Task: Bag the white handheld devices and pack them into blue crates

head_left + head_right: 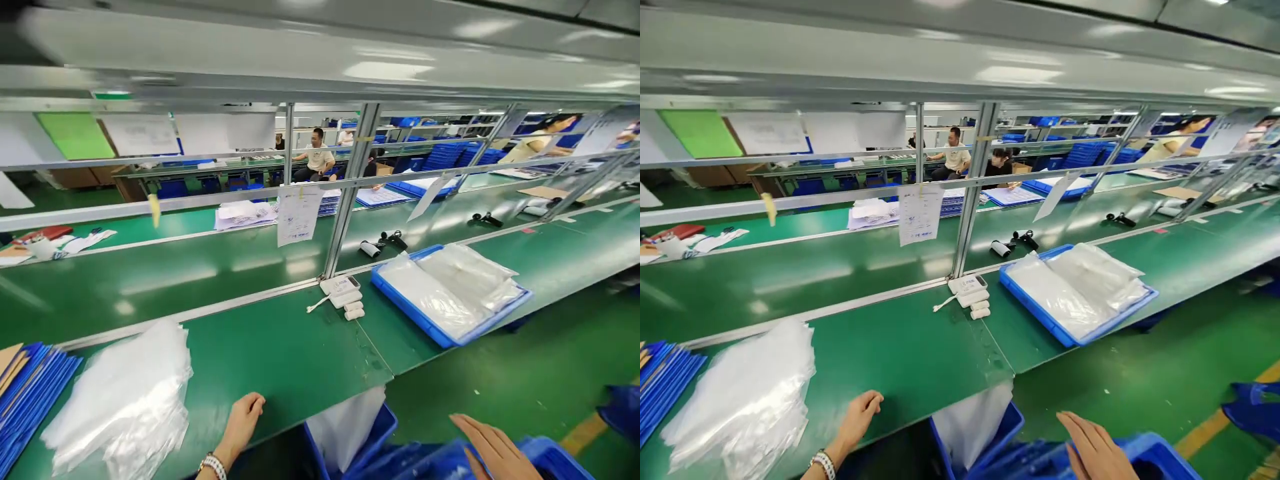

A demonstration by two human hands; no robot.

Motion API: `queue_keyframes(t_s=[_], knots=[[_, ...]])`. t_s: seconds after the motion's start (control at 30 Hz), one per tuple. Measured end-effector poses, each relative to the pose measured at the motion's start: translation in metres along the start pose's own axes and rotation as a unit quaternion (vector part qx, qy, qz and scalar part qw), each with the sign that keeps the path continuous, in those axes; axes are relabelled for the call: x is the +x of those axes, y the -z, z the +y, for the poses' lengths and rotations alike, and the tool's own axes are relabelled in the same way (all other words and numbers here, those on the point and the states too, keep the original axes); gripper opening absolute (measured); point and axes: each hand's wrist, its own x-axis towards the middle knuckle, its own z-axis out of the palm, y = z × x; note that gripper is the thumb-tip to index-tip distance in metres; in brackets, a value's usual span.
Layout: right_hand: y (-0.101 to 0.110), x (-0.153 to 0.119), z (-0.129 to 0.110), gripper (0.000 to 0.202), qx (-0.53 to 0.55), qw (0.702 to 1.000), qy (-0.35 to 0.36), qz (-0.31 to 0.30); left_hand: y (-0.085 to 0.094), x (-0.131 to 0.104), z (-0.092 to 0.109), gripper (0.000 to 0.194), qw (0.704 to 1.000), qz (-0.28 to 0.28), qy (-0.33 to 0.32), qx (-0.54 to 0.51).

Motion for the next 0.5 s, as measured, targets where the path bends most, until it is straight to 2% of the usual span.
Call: queue_keyframes(t_s=[0.13,0.2,0.27,0.37,0.5], knots=[[-0.063,0.089,0.087,0.033,-0.01,1.0,-0.015,0.004,-0.029,0.126,0.063,0.048,0.98,0.095,-0.09,0.149],[-0.099,0.13,0.137,0.034,0.0,0.999,-0.034,-0.021,-0.051,0.19,0.089,0.053,0.961,0.137,-0.121,0.206],[-0.133,0.172,0.191,0.036,0.003,0.996,-0.066,-0.064,-0.076,0.243,0.105,0.056,0.946,0.152,-0.147,0.247],[-0.179,0.237,0.267,0.039,-0.026,0.983,-0.12,-0.137,-0.108,0.291,0.109,0.056,0.93,0.163,-0.138,0.298],[-0.245,0.314,0.349,0.041,-0.069,0.965,-0.169,-0.185,-0.128,0.31,0.089,0.057,0.917,0.159,-0.095,0.353]])
